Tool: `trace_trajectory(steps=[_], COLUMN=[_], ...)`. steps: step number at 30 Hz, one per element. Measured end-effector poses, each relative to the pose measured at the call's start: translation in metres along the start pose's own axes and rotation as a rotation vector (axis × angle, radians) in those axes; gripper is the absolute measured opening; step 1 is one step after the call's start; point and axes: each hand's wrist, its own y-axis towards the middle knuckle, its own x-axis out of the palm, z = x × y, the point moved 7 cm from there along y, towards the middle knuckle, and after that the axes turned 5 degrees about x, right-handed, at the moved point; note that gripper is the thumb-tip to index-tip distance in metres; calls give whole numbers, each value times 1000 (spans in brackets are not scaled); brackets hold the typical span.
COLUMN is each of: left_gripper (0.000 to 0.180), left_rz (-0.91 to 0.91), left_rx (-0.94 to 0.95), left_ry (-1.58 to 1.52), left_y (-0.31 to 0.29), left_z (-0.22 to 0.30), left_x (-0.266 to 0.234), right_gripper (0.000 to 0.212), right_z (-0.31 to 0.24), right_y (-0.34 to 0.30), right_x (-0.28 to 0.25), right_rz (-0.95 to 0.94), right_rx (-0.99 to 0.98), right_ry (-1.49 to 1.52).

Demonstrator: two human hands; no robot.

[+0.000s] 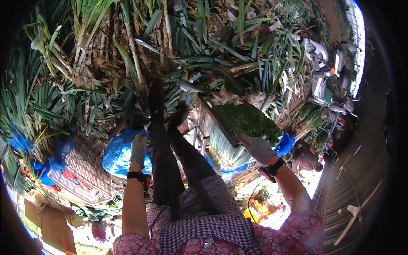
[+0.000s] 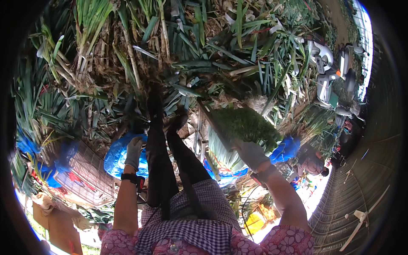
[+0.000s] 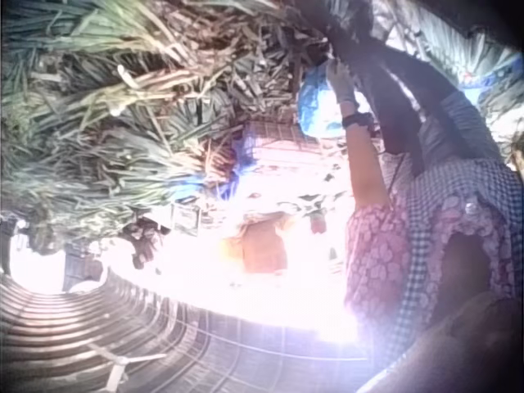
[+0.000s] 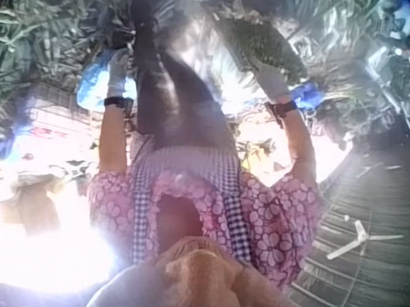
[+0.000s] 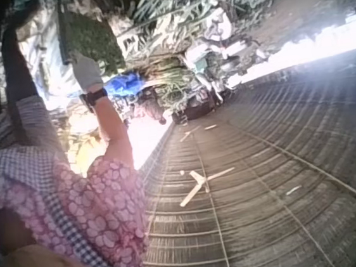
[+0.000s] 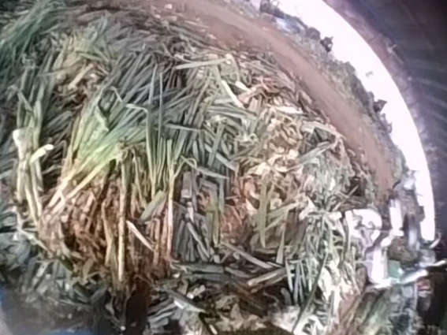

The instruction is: The person ties a bundle of leeks with a red cord, places a red plastic bag over the roots, and secures a blue mesh bag over the bundle before trimming the green tops with a long blade.

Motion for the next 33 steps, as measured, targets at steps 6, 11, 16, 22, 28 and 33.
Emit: trace_trajectory(steps=[6, 11, 16, 22, 28, 33], left_gripper=[33, 33, 30, 28, 29, 30], left_rz=[10, 7, 24, 12, 10, 27], left_rx=[-7, 9, -41, -12, -9, -15], left_ry=[103, 101, 77, 28, 72, 73], left_y=[-5, 1, -3, 2, 2, 7], left_z=[-2, -14, -26, -23, -17, -29], left_x=[-16, -15, -25, -13, -8, -20], right_gripper=[33, 33, 33, 39, 41, 41], right_z=[3, -2, -12, -19, -25, -29], right_y=[-6, 33, -17, 5, 0, -14], right_x=[-5, -3, -25, -26, -30, -35], right_rz=[6, 71, -136, 63, 2, -38], right_rx=[-21, -123, 93, -95, -17, 49], right_ry=[-13, 76, 48, 121, 191, 118])
